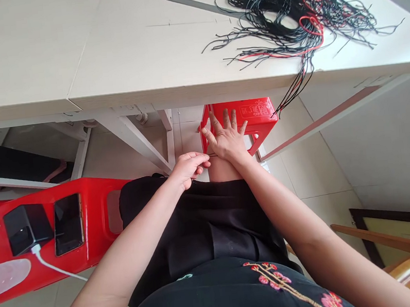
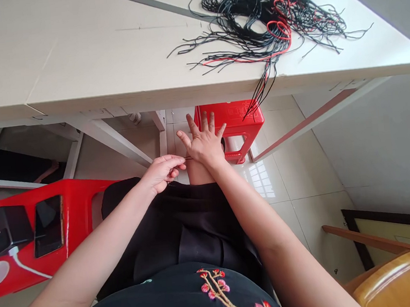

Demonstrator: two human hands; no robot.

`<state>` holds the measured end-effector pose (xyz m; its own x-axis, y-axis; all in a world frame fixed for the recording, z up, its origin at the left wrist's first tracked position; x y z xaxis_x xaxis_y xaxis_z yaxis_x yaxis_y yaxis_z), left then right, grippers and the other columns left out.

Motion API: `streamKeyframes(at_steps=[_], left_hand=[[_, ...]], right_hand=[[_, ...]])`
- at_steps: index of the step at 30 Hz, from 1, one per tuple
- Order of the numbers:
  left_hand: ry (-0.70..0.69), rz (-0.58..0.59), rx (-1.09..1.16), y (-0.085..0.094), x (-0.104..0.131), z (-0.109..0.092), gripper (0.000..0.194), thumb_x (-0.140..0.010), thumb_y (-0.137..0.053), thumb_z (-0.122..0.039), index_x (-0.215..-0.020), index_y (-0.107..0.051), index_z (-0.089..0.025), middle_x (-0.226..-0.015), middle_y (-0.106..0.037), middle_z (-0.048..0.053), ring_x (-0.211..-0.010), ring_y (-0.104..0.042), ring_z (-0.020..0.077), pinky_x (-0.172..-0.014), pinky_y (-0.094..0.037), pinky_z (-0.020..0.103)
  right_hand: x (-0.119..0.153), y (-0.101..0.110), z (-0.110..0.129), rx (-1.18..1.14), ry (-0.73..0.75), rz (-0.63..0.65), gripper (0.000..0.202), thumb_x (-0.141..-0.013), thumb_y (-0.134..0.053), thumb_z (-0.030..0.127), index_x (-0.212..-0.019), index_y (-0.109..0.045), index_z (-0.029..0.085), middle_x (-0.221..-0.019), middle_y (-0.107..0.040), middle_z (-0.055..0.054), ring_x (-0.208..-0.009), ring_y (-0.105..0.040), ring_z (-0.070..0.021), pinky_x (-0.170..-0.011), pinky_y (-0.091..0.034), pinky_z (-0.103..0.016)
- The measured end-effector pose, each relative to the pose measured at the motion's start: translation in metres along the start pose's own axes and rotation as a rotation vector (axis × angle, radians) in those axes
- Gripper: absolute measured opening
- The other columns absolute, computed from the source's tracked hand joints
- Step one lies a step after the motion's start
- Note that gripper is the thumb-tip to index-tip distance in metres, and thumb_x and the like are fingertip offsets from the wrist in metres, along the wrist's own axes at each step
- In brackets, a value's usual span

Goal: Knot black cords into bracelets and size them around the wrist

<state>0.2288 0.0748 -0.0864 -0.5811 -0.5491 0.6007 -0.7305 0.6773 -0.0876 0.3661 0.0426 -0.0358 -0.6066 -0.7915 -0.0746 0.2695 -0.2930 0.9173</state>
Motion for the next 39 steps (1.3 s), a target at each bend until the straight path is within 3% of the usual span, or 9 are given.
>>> streamKeyframes(at_steps=[12, 20, 27, 34, 37, 39], left_hand=[[0.021, -0.008, 0.015, 0.007, -0.010, -0.009, 0.006, -0.070, -0.064, -0.015, -0.067, -0.060, -0.011, -0.059, -0.061, 0.002, -0.037, -0.038, 0.0014, -0.033, -0.014, 0.013], [0.052, 0.020, 0.045, 0.007, -0.022, -0.012, 0.008, -0.068, -0.065, -0.015, -0.065, -0.059, -0.011, -0.058, -0.061, 0.002, -0.037, -0.038, 0.0014, -0.032, -0.014, 0.013], [0.066, 0.013, 0.054, 0.013, -0.030, -0.013, 0.009, -0.066, -0.067, -0.014, -0.065, -0.058, -0.012, -0.060, -0.061, 0.002, -0.037, -0.037, 0.0013, -0.032, -0.014, 0.014], [0.058, 0.015, 0.082, 0.011, -0.031, -0.014, 0.009, -0.066, -0.066, -0.015, -0.064, -0.058, -0.011, -0.058, -0.060, 0.002, -0.037, -0.037, 0.0013, -0.033, -0.015, 0.014], [0.029, -0.008, 0.089, 0.010, -0.030, -0.015, 0.008, -0.067, -0.064, -0.015, -0.064, -0.057, -0.012, -0.055, -0.058, 0.000, -0.037, -0.038, 0.0014, -0.033, -0.016, 0.014], [0.005, -0.024, 0.088, 0.010, -0.030, -0.015, 0.009, -0.066, -0.063, -0.016, -0.063, -0.055, -0.013, -0.054, -0.056, -0.001, -0.037, -0.038, 0.0015, -0.034, -0.016, 0.014]], right_hand=[[-0.020, 0.000, 0.011, 0.071, -0.019, 0.012, 0.073, -0.091, -0.012, 0.064, -0.146, -0.027, 0.019, -0.152, -0.024, -0.017, -0.143, -0.005, -0.0369, -0.106, 0.002, -0.068], [-0.029, 0.000, 0.012, 0.124, -0.022, -0.018, 0.068, -0.094, -0.016, 0.058, -0.141, -0.038, 0.014, -0.148, -0.031, -0.021, -0.141, -0.013, -0.0377, -0.105, -0.003, -0.069], [-0.045, -0.007, 0.009, 0.147, -0.006, -0.028, 0.064, -0.095, -0.024, 0.054, -0.117, -0.060, 0.005, -0.140, -0.041, -0.026, -0.137, -0.022, -0.0419, -0.104, -0.007, -0.070], [-0.047, -0.004, 0.014, 0.144, 0.024, -0.052, 0.066, -0.096, -0.021, 0.054, -0.097, -0.065, 0.004, -0.125, -0.054, -0.026, -0.131, -0.033, -0.0423, -0.100, -0.025, -0.064], [-0.045, -0.004, 0.019, 0.144, 0.051, 0.003, 0.065, -0.095, -0.022, 0.055, -0.091, -0.065, 0.007, -0.104, -0.064, -0.024, -0.113, -0.051, -0.0381, -0.088, -0.041, -0.051], [-0.041, -0.006, 0.029, 0.103, 0.139, 0.065, 0.062, -0.095, -0.022, 0.056, -0.090, -0.064, 0.010, -0.090, -0.067, -0.018, -0.094, -0.061, -0.0314, -0.075, -0.045, -0.039]])
Point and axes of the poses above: each hand's wrist, its own x-axis away from the middle knuckle, its own y-axis out of the back of the hand, z = x × y, the point moved 10 cm from there along -x, towards the middle knuckle
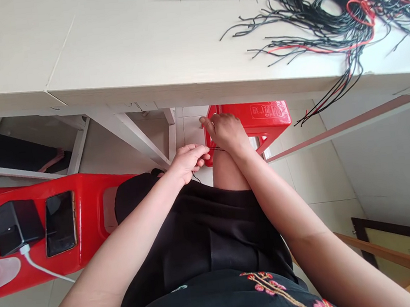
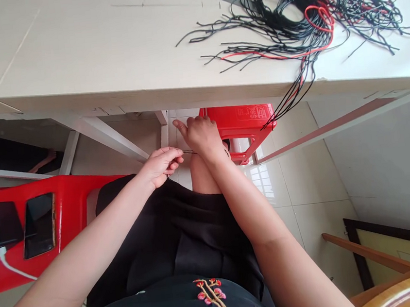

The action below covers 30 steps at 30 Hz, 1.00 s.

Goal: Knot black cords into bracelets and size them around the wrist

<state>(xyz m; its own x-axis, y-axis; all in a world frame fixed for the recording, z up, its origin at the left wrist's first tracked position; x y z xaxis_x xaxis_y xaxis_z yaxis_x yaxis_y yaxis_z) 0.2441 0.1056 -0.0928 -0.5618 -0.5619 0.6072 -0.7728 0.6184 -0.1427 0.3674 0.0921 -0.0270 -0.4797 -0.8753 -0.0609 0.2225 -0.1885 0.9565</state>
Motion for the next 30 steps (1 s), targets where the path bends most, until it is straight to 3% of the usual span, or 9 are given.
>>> streamKeyframes(at_steps=[3, 6, 10, 16, 21, 24, 30], left_hand=[[-0.032, -0.002, -0.007, 0.001, -0.001, 0.000, 0.008, -0.065, -0.062, -0.016, -0.063, -0.056, -0.014, -0.053, -0.055, -0.002, -0.038, -0.038, 0.0017, -0.034, -0.016, 0.014], [-0.057, 0.003, -0.021, 0.002, -0.001, 0.000, 0.007, -0.066, -0.063, -0.017, -0.063, -0.058, -0.014, -0.051, -0.054, -0.003, -0.038, -0.038, 0.0019, -0.035, -0.018, 0.014], [-0.089, 0.014, -0.041, -0.003, 0.003, -0.002, 0.003, -0.067, -0.062, -0.016, -0.066, -0.061, -0.014, -0.051, -0.055, -0.003, -0.039, -0.040, 0.0023, -0.037, -0.022, 0.014], [-0.180, -0.002, -0.028, -0.019, 0.011, 0.002, 0.008, -0.070, -0.062, -0.020, -0.066, -0.057, -0.015, -0.057, -0.061, -0.001, -0.056, -0.058, 0.0093, -0.052, -0.044, 0.018], [-0.238, -0.007, -0.042, -0.030, 0.021, 0.026, 0.010, -0.075, -0.058, -0.027, -0.074, -0.055, -0.018, -0.065, -0.064, -0.001, -0.063, -0.064, 0.0128, -0.064, -0.053, 0.026], [-0.246, 0.034, -0.115, -0.039, 0.040, 0.044, 0.008, -0.075, -0.059, -0.024, -0.075, -0.054, -0.018, -0.066, -0.062, -0.003, -0.060, -0.063, 0.0116, -0.058, -0.050, 0.022], [-0.087, 0.274, -0.253, -0.066, 0.089, 0.090, 0.014, -0.078, -0.058, -0.029, -0.073, -0.052, -0.017, -0.063, -0.061, -0.002, -0.043, -0.059, 0.0102, -0.042, -0.043, 0.019]], right_hand=[[0.011, -0.002, 0.017, -0.118, 0.169, 0.058, 0.061, -0.093, -0.021, 0.060, -0.092, -0.063, 0.016, -0.078, -0.068, -0.010, -0.071, -0.064, -0.0229, -0.059, -0.040, -0.029], [0.024, -0.003, 0.024, -0.223, 0.275, 0.072, 0.055, -0.092, -0.029, 0.062, -0.095, -0.065, 0.021, -0.075, -0.069, -0.005, -0.067, -0.064, -0.0201, -0.055, -0.037, -0.027], [0.034, -0.001, 0.018, -0.352, 0.306, 0.060, 0.041, -0.090, -0.044, 0.055, -0.102, -0.066, 0.023, -0.082, -0.072, -0.004, -0.074, -0.067, -0.0197, -0.060, -0.043, -0.026], [0.059, 0.015, -0.012, -0.630, 0.304, 0.017, 0.027, -0.085, -0.059, 0.038, -0.106, -0.064, 0.020, -0.083, -0.071, -0.002, -0.073, -0.065, -0.0159, -0.065, -0.049, -0.026], [0.106, 0.034, -0.021, -0.495, 0.411, -0.172, 0.015, -0.089, -0.053, 0.026, -0.100, -0.062, 0.020, -0.092, -0.069, -0.007, -0.090, -0.062, -0.0211, -0.087, -0.047, -0.039], [0.137, 0.034, -0.025, -0.397, 0.348, -0.150, 0.017, -0.092, -0.044, 0.021, -0.098, -0.060, 0.019, -0.087, -0.067, -0.008, -0.086, -0.062, -0.0211, -0.086, -0.047, -0.039], [0.197, 0.012, -0.049, -0.508, 0.065, 0.174, 0.019, -0.093, -0.040, 0.022, -0.104, -0.056, 0.020, -0.092, -0.066, -0.008, -0.083, -0.064, -0.0187, -0.074, -0.051, -0.032]])
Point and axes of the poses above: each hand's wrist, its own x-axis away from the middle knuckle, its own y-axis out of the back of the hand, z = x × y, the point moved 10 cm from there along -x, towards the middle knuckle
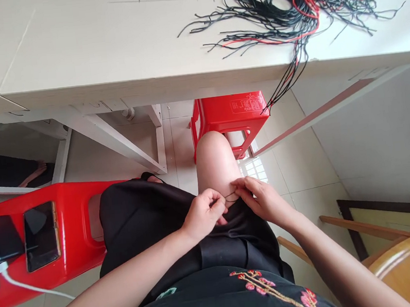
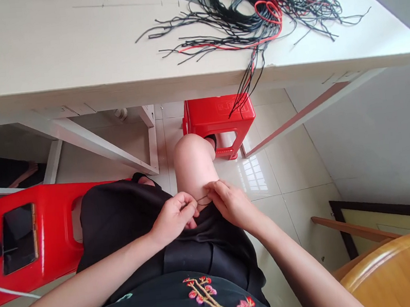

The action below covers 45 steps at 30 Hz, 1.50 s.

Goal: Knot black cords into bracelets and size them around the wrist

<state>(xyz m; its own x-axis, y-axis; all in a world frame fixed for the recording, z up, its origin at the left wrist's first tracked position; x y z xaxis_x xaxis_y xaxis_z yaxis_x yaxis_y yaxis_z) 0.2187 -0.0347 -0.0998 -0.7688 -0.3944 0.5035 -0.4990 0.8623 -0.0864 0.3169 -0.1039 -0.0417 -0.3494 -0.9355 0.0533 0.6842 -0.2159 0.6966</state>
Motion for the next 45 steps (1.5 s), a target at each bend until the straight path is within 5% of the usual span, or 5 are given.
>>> streamKeyframes(at_steps=[8, 15, 25, 37, 45], left_hand=[[0.100, 0.026, 0.060, -0.012, 0.007, 0.011, 0.020, -0.079, -0.058, -0.034, -0.075, -0.050, -0.016, -0.065, -0.061, -0.002, -0.040, -0.057, 0.0075, -0.039, -0.040, 0.015], [0.173, -0.006, 0.156, -0.010, 0.010, 0.015, 0.021, -0.076, -0.060, -0.035, -0.077, -0.053, -0.015, -0.068, -0.063, 0.000, -0.042, -0.057, 0.0078, -0.040, -0.041, 0.016], [0.213, 0.000, 0.327, -0.008, 0.011, 0.012, 0.018, -0.067, -0.058, -0.029, -0.075, -0.057, -0.013, -0.053, -0.040, -0.007, -0.036, -0.026, 0.0006, -0.038, -0.010, 0.016], [0.199, -0.055, 0.246, -0.004, 0.010, 0.010, 0.019, -0.061, -0.063, -0.030, -0.069, -0.054, -0.015, -0.047, -0.038, -0.008, -0.038, -0.026, 0.0023, -0.039, -0.012, 0.017], [-0.003, -0.165, 0.080, 0.006, 0.006, -0.002, 0.013, -0.064, -0.063, -0.028, -0.063, -0.057, -0.017, -0.050, -0.045, -0.006, -0.046, -0.035, 0.0061, -0.045, -0.026, 0.019]], right_hand=[[0.022, -0.019, -0.027, -0.295, -0.233, 0.232, 0.021, -0.085, -0.055, 0.038, -0.091, -0.061, 0.018, -0.077, -0.066, -0.003, -0.063, -0.057, -0.0128, -0.058, -0.046, -0.025], [0.002, -0.017, -0.017, -0.286, -0.221, 0.258, 0.009, -0.077, -0.055, 0.024, -0.073, -0.058, 0.017, -0.062, -0.057, 0.001, -0.057, -0.047, -0.0097, -0.052, -0.036, -0.022], [-0.003, -0.022, -0.022, -0.382, -0.230, 0.259, 0.009, -0.074, -0.053, 0.023, -0.070, -0.056, 0.016, -0.059, -0.050, 0.003, -0.055, -0.041, -0.0080, -0.048, -0.032, -0.020], [-0.002, -0.018, -0.028, -0.399, -0.251, 0.239, 0.013, -0.076, -0.055, 0.027, -0.070, -0.055, 0.015, -0.059, -0.049, 0.003, -0.055, -0.039, -0.0078, -0.047, -0.031, -0.020], [-0.004, -0.009, -0.012, -0.323, -0.180, 0.245, 0.014, -0.080, -0.057, 0.029, -0.085, -0.062, 0.017, -0.071, -0.063, -0.001, -0.062, -0.054, -0.0113, -0.056, -0.044, -0.023]])
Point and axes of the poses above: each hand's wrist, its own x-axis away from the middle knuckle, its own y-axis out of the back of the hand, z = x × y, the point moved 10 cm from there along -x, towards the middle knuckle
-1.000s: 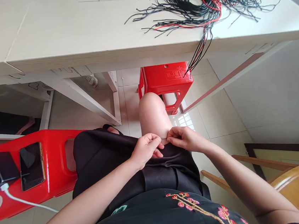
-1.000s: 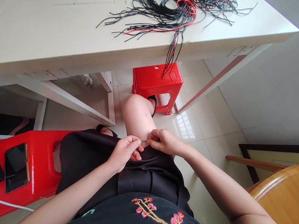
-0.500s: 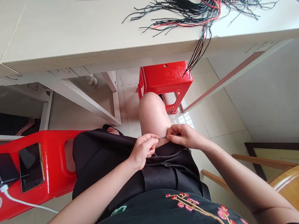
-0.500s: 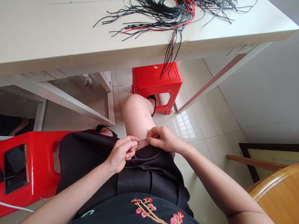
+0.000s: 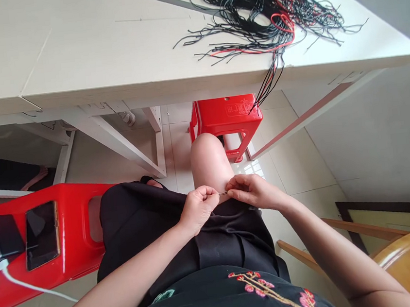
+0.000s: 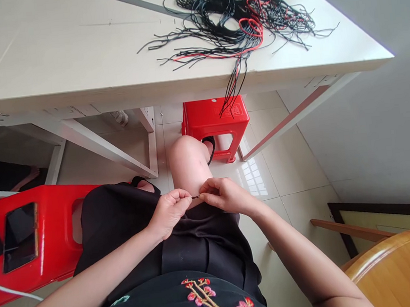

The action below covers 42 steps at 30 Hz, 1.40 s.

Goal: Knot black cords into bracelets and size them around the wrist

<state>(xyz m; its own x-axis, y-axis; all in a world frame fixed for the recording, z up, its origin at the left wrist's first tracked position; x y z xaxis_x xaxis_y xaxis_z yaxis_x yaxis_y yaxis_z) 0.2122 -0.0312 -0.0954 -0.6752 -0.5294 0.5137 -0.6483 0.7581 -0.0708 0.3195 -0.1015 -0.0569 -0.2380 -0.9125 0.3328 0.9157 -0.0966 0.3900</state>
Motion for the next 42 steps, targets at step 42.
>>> streamKeyframes(at_steps=[42], left_hand=[[-0.101, 0.145, 0.012, -0.017, -0.002, 0.003, 0.009, -0.065, -0.059, -0.025, -0.065, -0.056, -0.016, -0.050, -0.049, -0.005, -0.049, -0.039, 0.0075, -0.049, -0.028, 0.021]], right_hand=[[0.020, -0.004, 0.010, 0.127, 0.007, -0.228, 0.014, -0.085, -0.046, 0.026, -0.077, -0.055, 0.018, -0.074, -0.065, -0.001, -0.067, -0.057, -0.0124, -0.060, -0.043, -0.023]])
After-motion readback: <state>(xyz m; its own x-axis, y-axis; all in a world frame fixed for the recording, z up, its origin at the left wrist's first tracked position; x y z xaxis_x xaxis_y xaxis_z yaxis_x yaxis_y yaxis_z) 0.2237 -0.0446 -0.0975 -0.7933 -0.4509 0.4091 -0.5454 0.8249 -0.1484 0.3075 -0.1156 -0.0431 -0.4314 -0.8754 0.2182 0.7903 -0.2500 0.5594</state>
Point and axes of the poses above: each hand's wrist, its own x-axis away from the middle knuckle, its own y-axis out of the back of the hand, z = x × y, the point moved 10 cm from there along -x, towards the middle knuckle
